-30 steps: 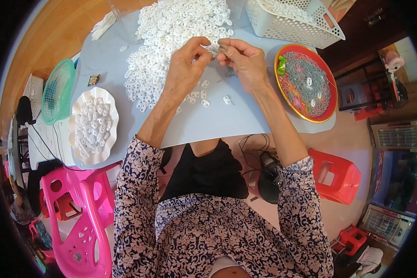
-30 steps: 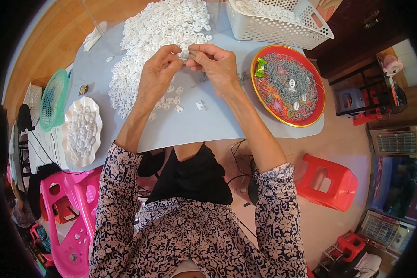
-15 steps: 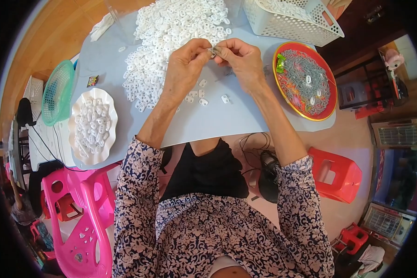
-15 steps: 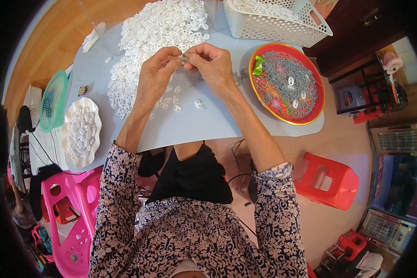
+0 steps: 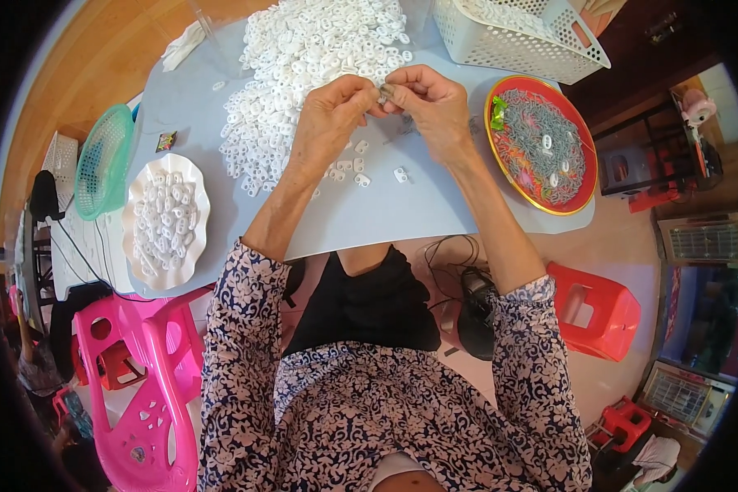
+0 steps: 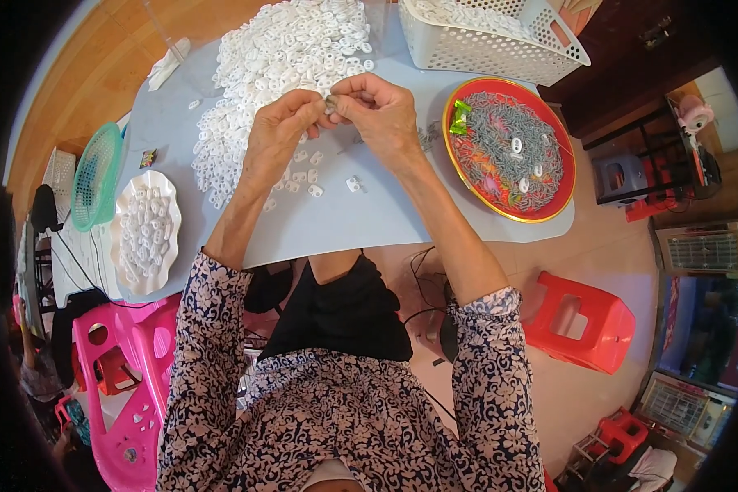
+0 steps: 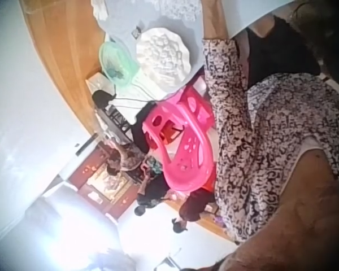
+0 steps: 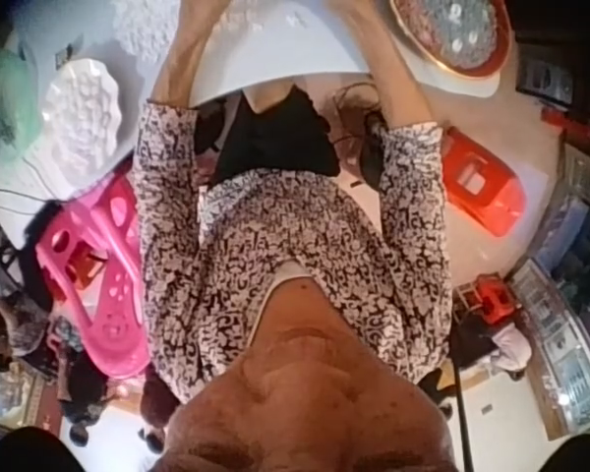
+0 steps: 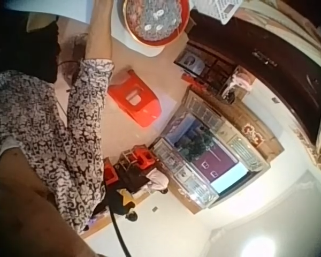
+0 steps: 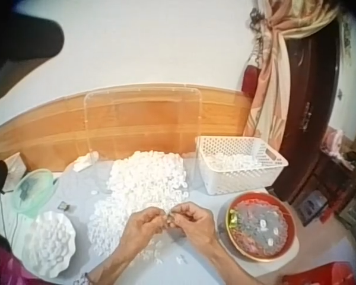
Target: Manually assembling small white plastic components at a workstation.
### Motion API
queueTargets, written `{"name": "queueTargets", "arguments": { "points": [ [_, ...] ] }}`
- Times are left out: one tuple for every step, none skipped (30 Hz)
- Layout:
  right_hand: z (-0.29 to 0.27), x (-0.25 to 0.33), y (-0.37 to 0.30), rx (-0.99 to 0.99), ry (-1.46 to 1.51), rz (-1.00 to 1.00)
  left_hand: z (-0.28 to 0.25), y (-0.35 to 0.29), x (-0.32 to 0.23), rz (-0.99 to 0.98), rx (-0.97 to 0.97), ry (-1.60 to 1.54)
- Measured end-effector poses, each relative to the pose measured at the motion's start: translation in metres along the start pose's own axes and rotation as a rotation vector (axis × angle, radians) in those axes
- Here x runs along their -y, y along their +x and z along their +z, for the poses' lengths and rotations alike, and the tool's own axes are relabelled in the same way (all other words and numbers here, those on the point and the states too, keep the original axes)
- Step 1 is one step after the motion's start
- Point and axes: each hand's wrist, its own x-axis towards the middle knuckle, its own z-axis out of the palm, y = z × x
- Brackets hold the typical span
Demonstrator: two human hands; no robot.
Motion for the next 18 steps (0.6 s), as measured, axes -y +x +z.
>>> {"name": "queueTargets", "arguments": {
  "points": [
    [-0.0003, 0.0002, -0.0004, -0.002, -0.042, 0.017, -0.0007, 0.0001, 0.0005, 0.000, -0.001, 0.000],
    [-0.0003, 0.0002, -0.0004, -0.004, -0.084, 0.034, -0.0016, 0.0002, 0.0010, -0.015, 0.015, -0.036],
    [-0.0007, 0.0009, -0.0005, -0.005, -0.086, 0.034, -0.0012, 0.0002, 0.0008, -0.031, 0.033, -0.073],
    [-0.0012, 0.0016, -0.0005, -0.009, -0.088, 0.034, -0.0005, 0.0006, 0.0001, -0.031, 0.034, -0.075],
    [-0.0019, 0.0019, -0.0006, -0.013, -0.090, 0.033, 0.0004, 0.0011, -0.0009, -0.041, 0.036, -0.072],
    [-0.0020, 0.0015, -0.0005, -0.012, -0.089, 0.035, 0.0003, 0.0005, -0.0018, -0.053, 0.035, -0.068],
    [-0.0029, 0.0010, -0.0003, -0.032, -0.078, 0.041, 0.0005, 0.0001, -0.0012, -0.055, 0.034, -0.068],
    [-0.0032, 0.0006, -0.0003, -0.051, -0.067, 0.046, 0.0008, -0.0001, -0.0001, -0.042, 0.043, -0.057],
    [-0.0025, 0.0004, 0.0002, -0.048, -0.067, 0.048, 0.0005, -0.0002, 0.0006, -0.027, 0.051, -0.046],
    [-0.0016, 0.0004, 0.0006, -0.050, -0.049, 0.042, 0.0000, -0.0003, 0.0007, -0.028, 0.048, -0.046],
    [-0.0006, 0.0004, 0.0010, -0.051, -0.031, 0.036, -0.0006, -0.0005, 0.0007, -0.038, 0.034, -0.035],
    [-0.0006, 0.0009, 0.0005, -0.053, -0.033, 0.036, -0.0001, -0.0002, 0.0010, -0.046, 0.026, -0.027],
    [-0.0004, 0.0014, -0.0004, -0.050, -0.046, 0.034, 0.0006, -0.0002, 0.0010, -0.046, 0.028, -0.028],
    [-0.0004, 0.0015, -0.0009, -0.047, -0.059, 0.032, 0.0014, -0.0004, 0.0007, -0.048, 0.022, -0.041],
    [-0.0004, 0.0009, -0.0009, -0.046, -0.060, 0.032, 0.0019, -0.0005, 0.0006, -0.050, 0.013, -0.053],
    [-0.0006, -0.0002, -0.0008, -0.038, -0.071, 0.024, 0.0024, -0.0003, 0.0008, -0.050, 0.013, -0.054],
    [-0.0008, -0.0008, -0.0008, -0.030, -0.082, 0.017, 0.0028, 0.0000, 0.0012, -0.053, 0.008, -0.062],
    [-0.0002, -0.0010, -0.0009, -0.028, -0.082, 0.017, 0.0027, -0.0002, 0.0011, -0.055, 0.000, -0.070]
  ]
}}
